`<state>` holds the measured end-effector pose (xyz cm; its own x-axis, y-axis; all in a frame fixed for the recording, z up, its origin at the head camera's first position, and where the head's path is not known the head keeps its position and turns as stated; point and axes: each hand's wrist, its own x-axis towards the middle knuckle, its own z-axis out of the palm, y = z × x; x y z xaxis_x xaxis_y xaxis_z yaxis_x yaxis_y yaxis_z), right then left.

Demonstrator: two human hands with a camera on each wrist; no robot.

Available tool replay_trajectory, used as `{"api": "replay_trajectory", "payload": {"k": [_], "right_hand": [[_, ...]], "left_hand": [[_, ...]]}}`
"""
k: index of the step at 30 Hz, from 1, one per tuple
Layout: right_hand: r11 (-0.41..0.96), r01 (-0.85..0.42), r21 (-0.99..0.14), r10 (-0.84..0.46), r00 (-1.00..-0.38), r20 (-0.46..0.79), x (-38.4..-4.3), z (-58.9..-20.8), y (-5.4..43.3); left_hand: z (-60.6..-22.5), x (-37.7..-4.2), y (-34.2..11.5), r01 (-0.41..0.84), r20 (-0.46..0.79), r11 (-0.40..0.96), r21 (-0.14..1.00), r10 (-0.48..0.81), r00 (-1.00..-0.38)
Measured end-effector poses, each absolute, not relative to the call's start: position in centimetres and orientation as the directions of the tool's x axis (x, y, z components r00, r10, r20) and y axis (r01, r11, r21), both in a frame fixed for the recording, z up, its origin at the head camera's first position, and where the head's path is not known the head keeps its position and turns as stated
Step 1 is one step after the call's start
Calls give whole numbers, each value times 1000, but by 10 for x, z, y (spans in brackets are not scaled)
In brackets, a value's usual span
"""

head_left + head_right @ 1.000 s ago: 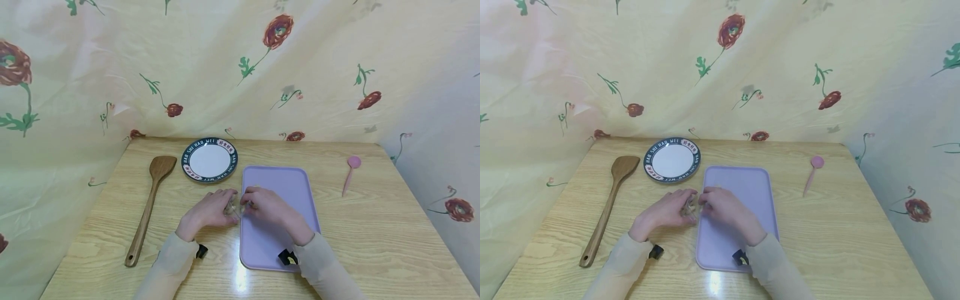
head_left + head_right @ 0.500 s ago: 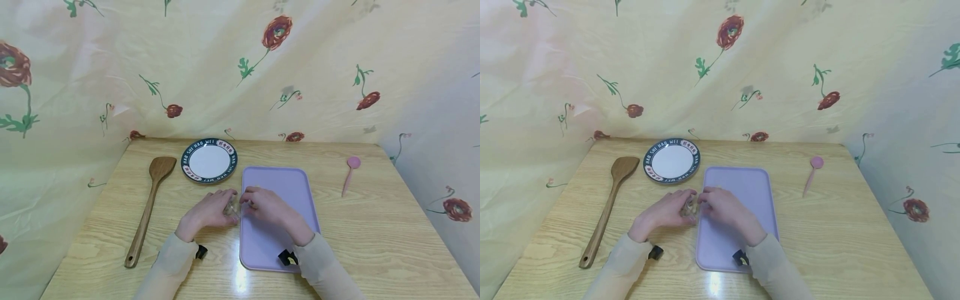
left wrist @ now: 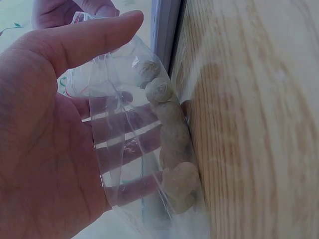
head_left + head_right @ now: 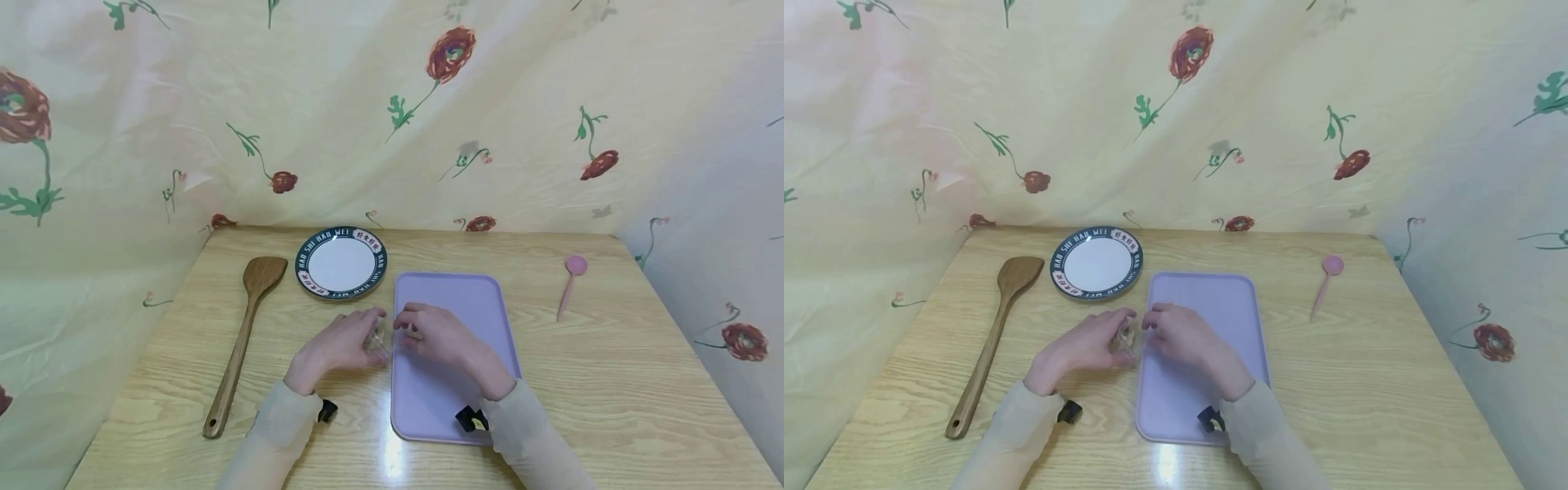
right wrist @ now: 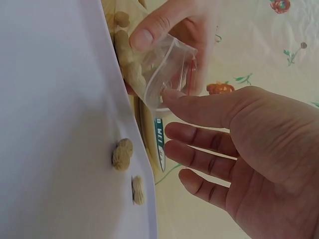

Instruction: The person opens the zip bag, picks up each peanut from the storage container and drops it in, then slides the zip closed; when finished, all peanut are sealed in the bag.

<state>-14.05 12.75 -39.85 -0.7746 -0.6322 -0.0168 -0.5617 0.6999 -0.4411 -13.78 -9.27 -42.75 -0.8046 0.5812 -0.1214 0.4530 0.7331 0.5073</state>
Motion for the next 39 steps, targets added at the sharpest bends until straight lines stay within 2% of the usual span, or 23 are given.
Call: {"api": "replay_trajectory", "payload": {"k": [12, 20, 29, 39], "right_hand": [[732, -493, -470, -558, -830, 4, -153, -398, 146], [792, -423, -440, -474, -880, -8, -171, -397, 154], [795, -424, -434, -501, -862, -75, -194, -408, 156], [778, -468, -420, -541, -838, -68, -202, -428, 153]], "left_hand": [[-428, -137, -92, 455, -116, 736, 501, 578, -807], [-428, -137, -92, 445, -126, 740, 505, 573, -809], [-427, -138, -94, 456, -121, 737, 498, 580, -805], [-423, -136, -93, 448, -115, 724, 524, 581, -806]]}}
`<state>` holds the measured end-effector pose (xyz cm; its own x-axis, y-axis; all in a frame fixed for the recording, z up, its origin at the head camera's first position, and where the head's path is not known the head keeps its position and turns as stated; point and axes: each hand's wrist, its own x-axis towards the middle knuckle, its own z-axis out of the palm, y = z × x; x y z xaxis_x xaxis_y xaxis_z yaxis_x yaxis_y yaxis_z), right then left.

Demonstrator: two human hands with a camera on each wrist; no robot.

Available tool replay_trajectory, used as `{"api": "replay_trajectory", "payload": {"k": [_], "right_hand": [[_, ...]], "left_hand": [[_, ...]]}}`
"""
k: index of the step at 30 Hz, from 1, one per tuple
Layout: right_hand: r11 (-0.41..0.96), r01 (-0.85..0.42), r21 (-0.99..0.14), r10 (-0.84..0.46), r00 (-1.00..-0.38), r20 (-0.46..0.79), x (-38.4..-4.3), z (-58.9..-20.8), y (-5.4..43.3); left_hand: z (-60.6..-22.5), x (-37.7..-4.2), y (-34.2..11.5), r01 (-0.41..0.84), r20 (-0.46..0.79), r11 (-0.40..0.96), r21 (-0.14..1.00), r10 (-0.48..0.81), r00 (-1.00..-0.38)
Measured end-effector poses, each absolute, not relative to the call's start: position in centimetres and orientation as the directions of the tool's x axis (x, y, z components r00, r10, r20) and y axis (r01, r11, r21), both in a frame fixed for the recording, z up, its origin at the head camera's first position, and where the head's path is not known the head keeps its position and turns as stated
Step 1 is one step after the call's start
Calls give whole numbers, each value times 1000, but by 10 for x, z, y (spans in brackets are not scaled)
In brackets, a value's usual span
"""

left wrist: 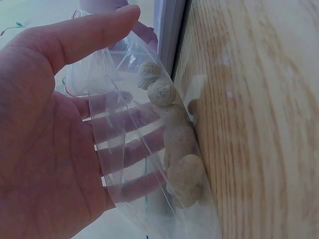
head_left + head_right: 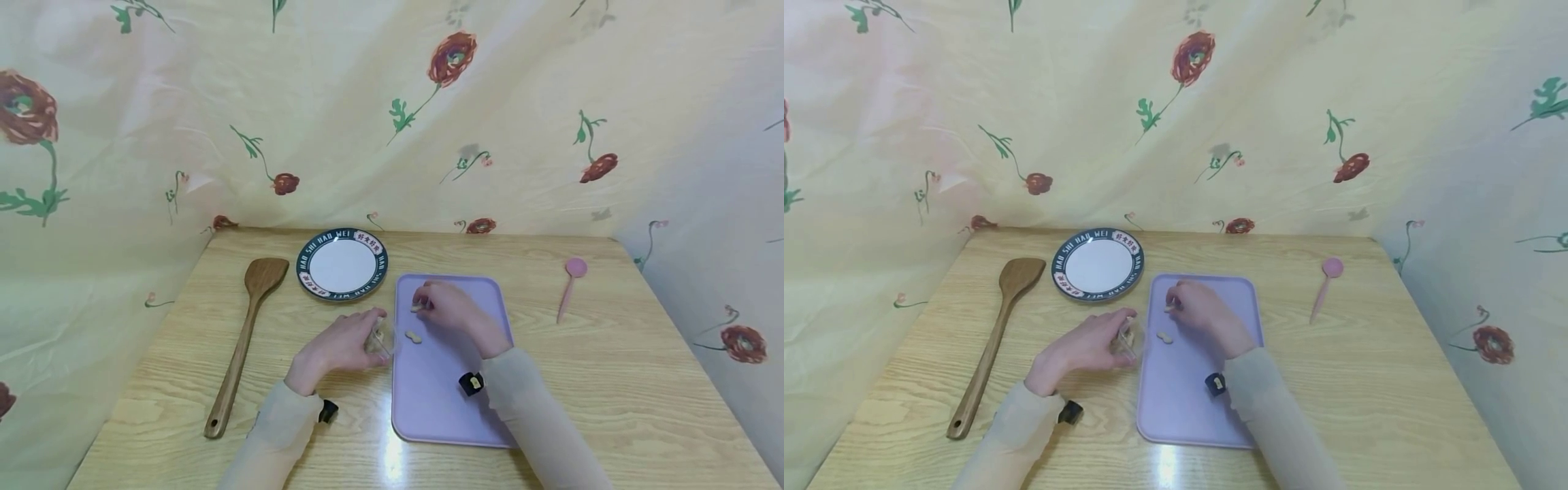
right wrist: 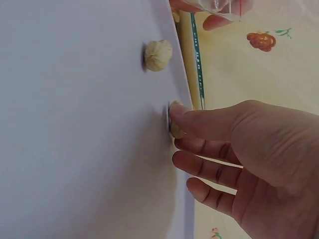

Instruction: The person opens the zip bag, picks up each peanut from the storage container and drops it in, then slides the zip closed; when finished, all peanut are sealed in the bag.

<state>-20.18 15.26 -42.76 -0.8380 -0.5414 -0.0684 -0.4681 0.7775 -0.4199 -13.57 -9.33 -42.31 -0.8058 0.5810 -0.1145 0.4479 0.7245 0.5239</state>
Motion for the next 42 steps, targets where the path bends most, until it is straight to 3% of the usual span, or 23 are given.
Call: {"api": "replay_trajectory", "payload": {"k": [23, 42], "right_hand": [[775, -445, -448, -516, -856, -42, -195, -428, 156], [651, -561, -512, -619, -782, 69, -161, -394, 152]], "left_hand": [[-424, -136, -93, 438, -127, 730, 524, 575, -808], [-426, -138, -93, 466, -112, 730, 500, 588, -801]]}}
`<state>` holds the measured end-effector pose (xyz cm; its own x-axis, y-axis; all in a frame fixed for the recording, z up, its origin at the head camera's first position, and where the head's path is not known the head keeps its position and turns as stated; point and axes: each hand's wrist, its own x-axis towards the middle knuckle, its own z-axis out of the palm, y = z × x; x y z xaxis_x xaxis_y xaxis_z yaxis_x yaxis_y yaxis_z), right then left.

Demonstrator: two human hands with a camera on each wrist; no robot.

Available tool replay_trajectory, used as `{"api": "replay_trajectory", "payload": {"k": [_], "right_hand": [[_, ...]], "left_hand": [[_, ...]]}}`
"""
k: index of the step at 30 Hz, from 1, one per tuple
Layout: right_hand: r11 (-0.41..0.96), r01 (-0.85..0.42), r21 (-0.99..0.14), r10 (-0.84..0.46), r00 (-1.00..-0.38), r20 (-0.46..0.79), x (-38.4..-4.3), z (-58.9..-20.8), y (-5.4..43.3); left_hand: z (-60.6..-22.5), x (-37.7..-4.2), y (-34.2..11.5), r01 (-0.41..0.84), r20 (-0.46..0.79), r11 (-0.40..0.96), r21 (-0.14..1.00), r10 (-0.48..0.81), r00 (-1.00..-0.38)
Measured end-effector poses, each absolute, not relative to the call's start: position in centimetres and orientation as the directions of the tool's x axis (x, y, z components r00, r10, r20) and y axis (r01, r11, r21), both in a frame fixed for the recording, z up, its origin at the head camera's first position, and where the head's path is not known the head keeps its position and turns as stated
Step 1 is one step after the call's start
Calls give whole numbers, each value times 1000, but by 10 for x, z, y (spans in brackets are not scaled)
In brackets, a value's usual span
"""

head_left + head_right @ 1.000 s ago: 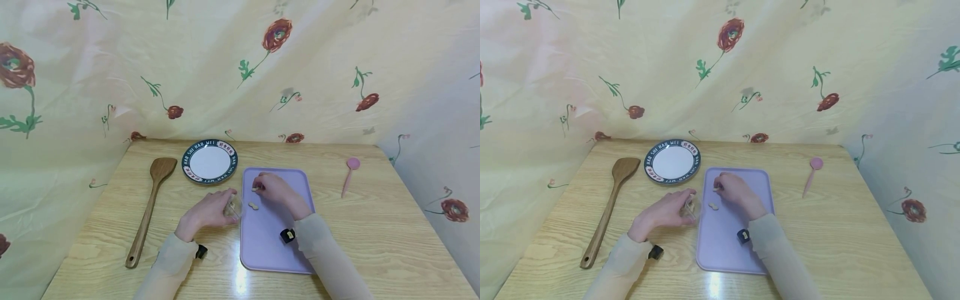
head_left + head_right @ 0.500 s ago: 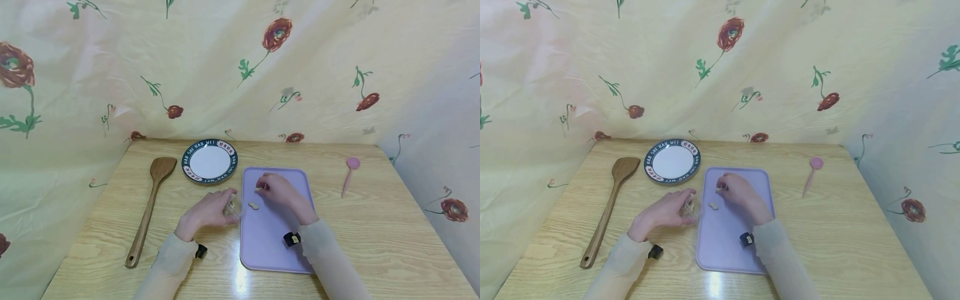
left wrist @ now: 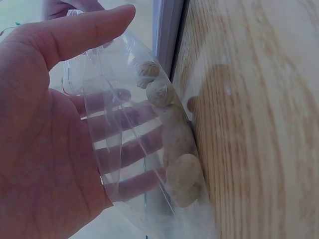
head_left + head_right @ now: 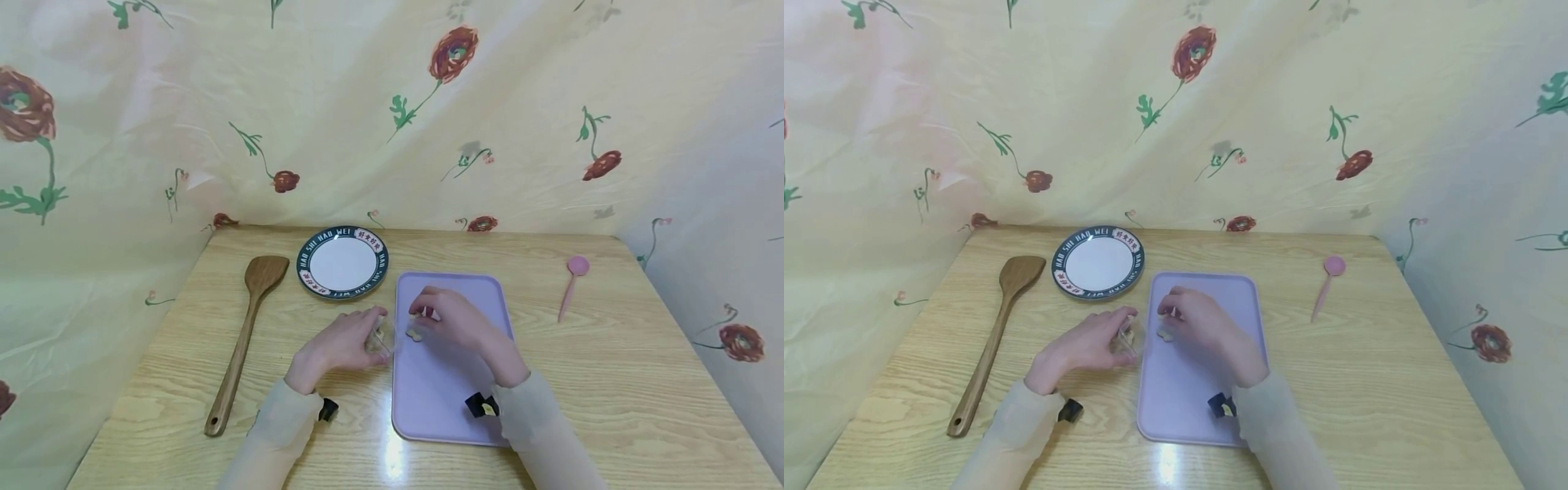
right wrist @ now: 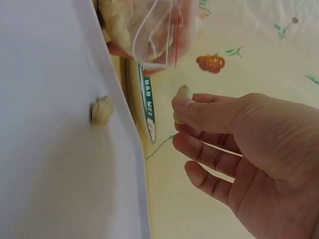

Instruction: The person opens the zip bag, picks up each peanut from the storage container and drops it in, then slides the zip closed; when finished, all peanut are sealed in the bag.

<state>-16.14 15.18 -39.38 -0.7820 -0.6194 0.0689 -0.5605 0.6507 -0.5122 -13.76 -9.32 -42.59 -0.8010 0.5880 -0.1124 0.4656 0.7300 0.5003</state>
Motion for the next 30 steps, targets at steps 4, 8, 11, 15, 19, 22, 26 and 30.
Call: {"api": "replay_trajectory", "payload": {"k": [4, 8, 11, 15, 19, 22, 26, 30], "right_hand": [[629, -603, -490, -652, -753, 89, -155, -392, 148], [599, -644, -476, -687, -719, 107, -151, -392, 143], [595, -651, -471, -699, -708, 97, -149, -393, 139], [596, -658, -460, -708, -701, 85, -145, -394, 135], [590, -679, -437, -722, -686, 90, -143, -397, 132], [585, -694, -419, -733, -674, 93, -142, -399, 131], [581, -707, -403, -741, -664, 98, -141, -401, 129], [587, -706, -396, -738, -668, 95, -140, -402, 129]], "left_hand": [[-426, -137, -93, 469, -108, 728, 500, 590, -800], [-426, -137, -93, 474, -102, 728, 496, 591, -800], [-427, -137, -94, 478, -98, 726, 495, 593, -799], [-426, -137, -94, 482, -92, 720, 499, 597, -797], [-426, -138, -94, 484, -92, 717, 502, 600, -794], [-425, -137, -94, 480, -98, 718, 504, 600, -794], [-425, -137, -94, 476, -102, 718, 508, 598, -795], [-426, -137, -93, 474, -106, 722, 505, 597, -796]]}}
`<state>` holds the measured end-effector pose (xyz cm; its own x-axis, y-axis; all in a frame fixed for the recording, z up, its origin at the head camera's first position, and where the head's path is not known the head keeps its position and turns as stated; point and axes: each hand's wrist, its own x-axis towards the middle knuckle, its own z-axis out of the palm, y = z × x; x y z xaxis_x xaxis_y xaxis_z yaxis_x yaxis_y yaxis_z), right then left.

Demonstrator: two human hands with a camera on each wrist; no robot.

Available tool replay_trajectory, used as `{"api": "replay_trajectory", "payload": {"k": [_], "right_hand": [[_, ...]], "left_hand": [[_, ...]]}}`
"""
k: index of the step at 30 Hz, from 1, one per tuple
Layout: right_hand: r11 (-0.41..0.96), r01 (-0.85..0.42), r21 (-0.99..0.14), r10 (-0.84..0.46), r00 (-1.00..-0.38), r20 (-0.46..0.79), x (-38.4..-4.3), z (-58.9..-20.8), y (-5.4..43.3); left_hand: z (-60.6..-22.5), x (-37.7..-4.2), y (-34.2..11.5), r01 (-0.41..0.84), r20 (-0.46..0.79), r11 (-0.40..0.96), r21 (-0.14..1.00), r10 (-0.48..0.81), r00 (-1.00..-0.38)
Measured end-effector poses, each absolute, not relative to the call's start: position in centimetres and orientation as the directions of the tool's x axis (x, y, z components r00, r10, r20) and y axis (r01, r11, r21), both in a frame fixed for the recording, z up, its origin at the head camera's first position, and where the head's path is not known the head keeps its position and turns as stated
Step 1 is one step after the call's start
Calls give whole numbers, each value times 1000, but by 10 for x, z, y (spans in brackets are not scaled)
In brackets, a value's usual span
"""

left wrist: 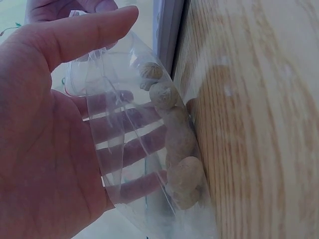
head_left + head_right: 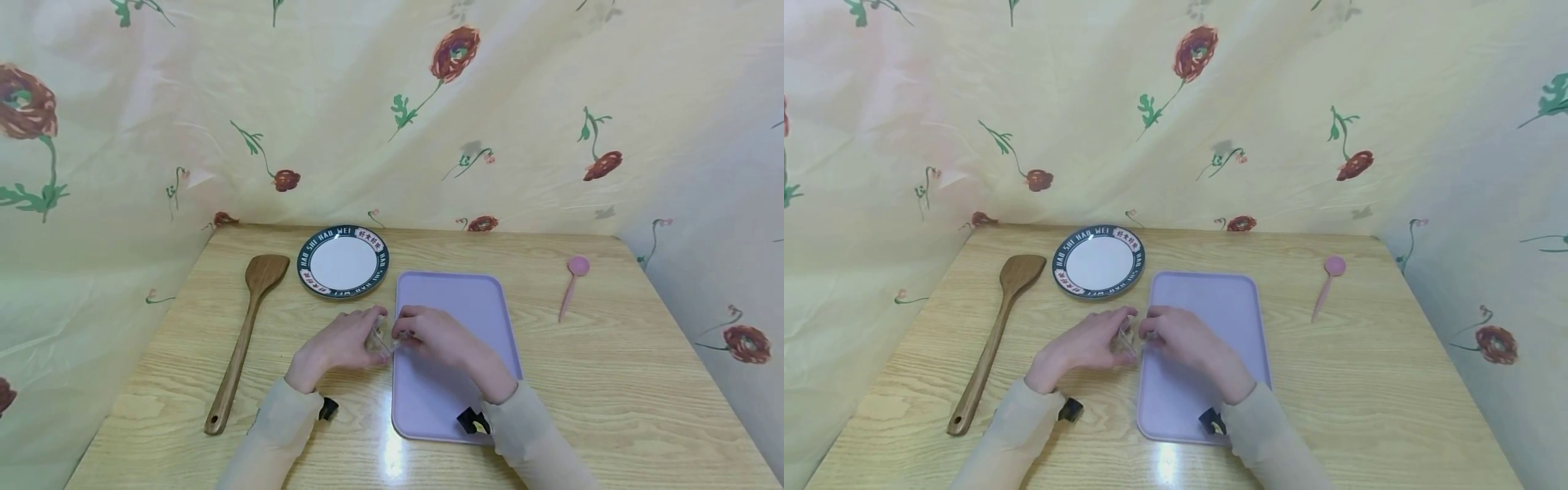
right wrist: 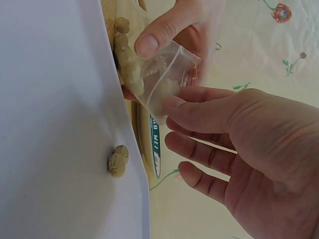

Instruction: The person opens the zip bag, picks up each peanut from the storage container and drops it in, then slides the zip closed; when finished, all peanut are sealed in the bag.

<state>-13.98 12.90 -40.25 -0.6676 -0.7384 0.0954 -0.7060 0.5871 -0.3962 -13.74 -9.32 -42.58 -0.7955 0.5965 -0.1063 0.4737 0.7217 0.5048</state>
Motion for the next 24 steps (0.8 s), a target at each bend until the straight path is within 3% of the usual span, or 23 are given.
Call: {"api": "replay_trajectory", "payload": {"k": [24], "right_hand": [[653, -626, -426, -682, -731, 28, -139, -397, 131]], "left_hand": [[-425, -137, -93, 469, -118, 732, 494, 590, -798]]}}
